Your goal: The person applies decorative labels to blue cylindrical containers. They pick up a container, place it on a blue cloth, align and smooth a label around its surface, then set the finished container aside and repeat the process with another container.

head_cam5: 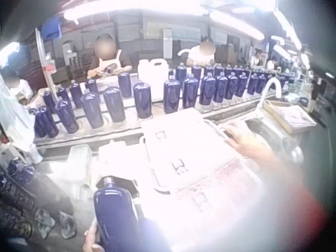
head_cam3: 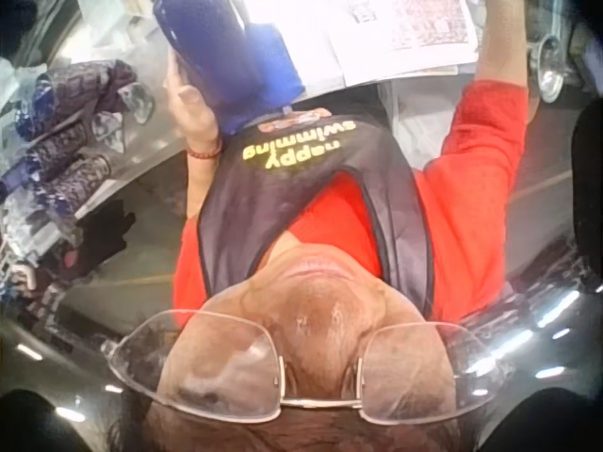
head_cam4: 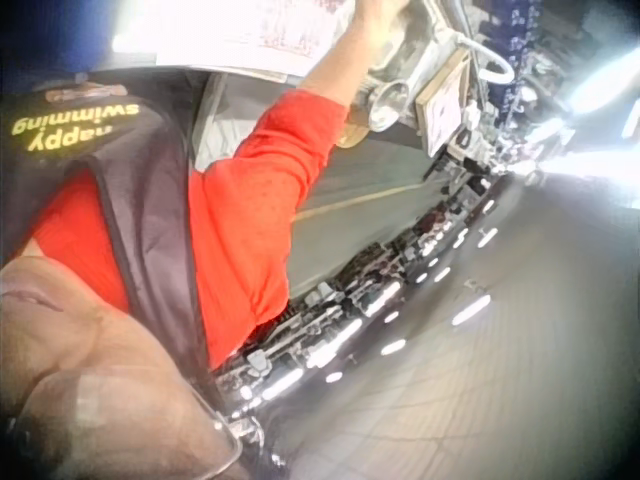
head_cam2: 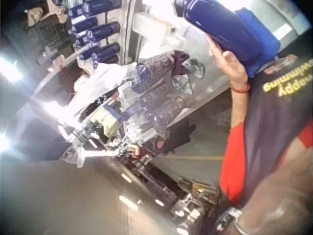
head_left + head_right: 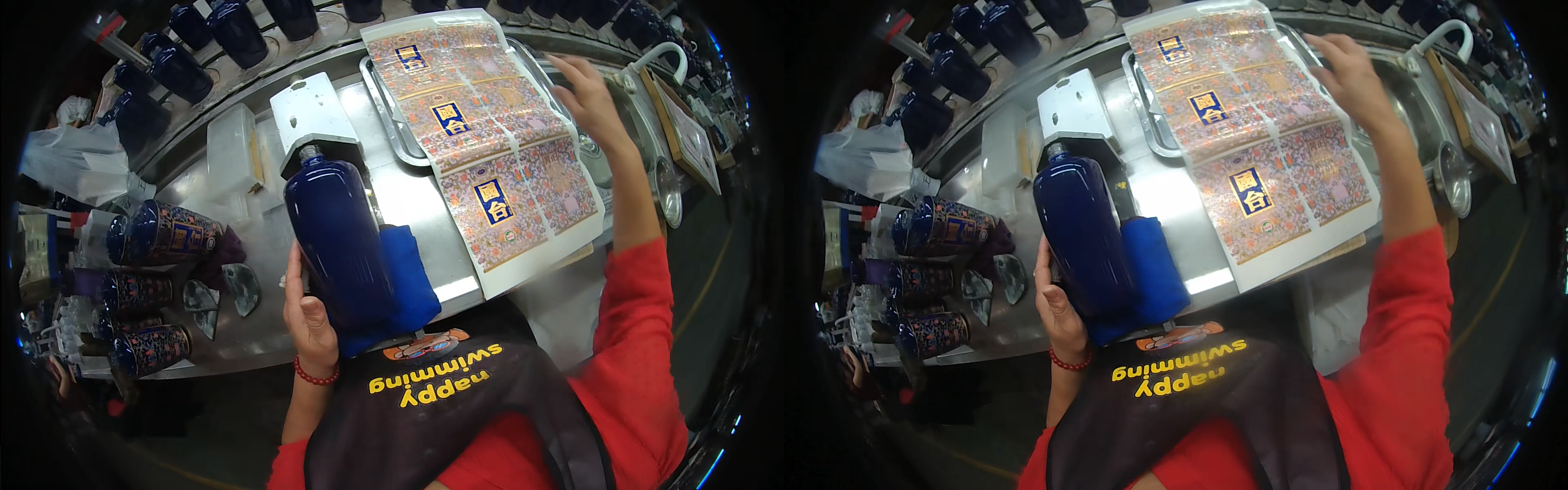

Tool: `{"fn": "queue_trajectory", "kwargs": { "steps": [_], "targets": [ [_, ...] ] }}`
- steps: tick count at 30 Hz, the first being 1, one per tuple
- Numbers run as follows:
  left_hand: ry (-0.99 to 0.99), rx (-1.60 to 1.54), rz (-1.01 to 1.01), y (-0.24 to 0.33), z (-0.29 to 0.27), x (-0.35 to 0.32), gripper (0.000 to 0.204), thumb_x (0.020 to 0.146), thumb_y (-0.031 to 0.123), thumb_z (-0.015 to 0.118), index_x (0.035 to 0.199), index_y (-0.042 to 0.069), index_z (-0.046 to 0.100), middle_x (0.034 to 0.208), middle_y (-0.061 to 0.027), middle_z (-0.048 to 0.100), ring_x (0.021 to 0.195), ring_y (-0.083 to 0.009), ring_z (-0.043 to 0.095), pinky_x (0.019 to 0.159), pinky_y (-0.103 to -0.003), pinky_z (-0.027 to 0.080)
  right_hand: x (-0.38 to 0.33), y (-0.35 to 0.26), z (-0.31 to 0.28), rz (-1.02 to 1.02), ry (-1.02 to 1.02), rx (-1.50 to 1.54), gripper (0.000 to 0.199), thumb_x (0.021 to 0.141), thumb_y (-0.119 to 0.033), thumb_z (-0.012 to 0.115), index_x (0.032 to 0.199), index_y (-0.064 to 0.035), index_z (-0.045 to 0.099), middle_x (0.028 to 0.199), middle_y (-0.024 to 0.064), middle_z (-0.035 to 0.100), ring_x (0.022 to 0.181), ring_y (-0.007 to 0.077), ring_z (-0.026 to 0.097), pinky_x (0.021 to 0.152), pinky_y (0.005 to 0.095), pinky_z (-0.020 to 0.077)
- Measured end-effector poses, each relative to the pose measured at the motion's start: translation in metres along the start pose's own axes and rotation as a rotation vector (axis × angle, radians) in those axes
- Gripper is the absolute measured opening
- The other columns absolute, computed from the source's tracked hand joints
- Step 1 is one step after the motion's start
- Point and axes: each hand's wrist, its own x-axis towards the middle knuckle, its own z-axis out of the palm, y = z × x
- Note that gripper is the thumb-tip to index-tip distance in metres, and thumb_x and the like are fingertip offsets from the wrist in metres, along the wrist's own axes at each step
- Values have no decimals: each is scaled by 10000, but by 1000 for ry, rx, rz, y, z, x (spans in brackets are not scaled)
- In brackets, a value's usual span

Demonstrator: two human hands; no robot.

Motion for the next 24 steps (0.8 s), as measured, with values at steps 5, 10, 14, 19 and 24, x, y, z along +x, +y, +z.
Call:
{"fn": "queue_trajectory", "kwargs": {
  "steps": [5, 10, 14, 19, 24],
  "targets": [
    [0, -26, -33, -1, -8, -2, 867, 1070, 594, 320, 1498, -159, 347, 1471, -294, 501, 1373, -340, 510, 1157, -400, 368, 169, -31, 139, 11, -177, -165, 641, 905, -278, 762, 1491, -208, 512, 1501, 145, 462, 1304, 392, 488, 1103, 475, 440],
    [9, -88, -85, -9, -14, 1, 834, 1068, 580, 366, 1463, -153, 407, 1397, -274, 566, 1315, -328, 557, 1122, -400, 401, 245, -18, 190, -21, -390, -274, 661, 824, -348, 825, 1411, -180, 573, 1429, 150, 505, 1278, 397, 496, 1089, 480, 451],
    [-1, -128, -101, -17, -15, 5, 803, 1070, 563, 390, 1441, -148, 434, 1368, -260, 585, 1272, -312, 580, 1096, -392, 424, 258, -10, 200, -40, -385, -235, 486, 803, -324, 832, 1203, -104, 666, 1246, 126, 585, 1208, 377, 525, 1038, 474, 470],
    [5, -150, -116, -21, -14, 4, 773, 1075, 539, 398, 1433, -145, 442, 1361, -255, 592, 1255, -306, 591, 1083, -388, 436, 249, 4, 215, -74, -270, -93, 350, 845, -310, 789, 1095, -77, 715, 1204, 107, 603, 1193, 342, 541, 1020, 437, 474],
    [14, -110, -104, -21, -13, 3, 738, 1083, 506, 404, 1427, -145, 446, 1355, -257, 599, 1250, -302, 597, 1074, -383, 443, 247, 2, 213, -194, -198, -122, 349, 865, -324, 762, 1086, -57, 716, 1222, 86, 608, 1186, 332, 542, 1011, 441, 478]
  ]
}}
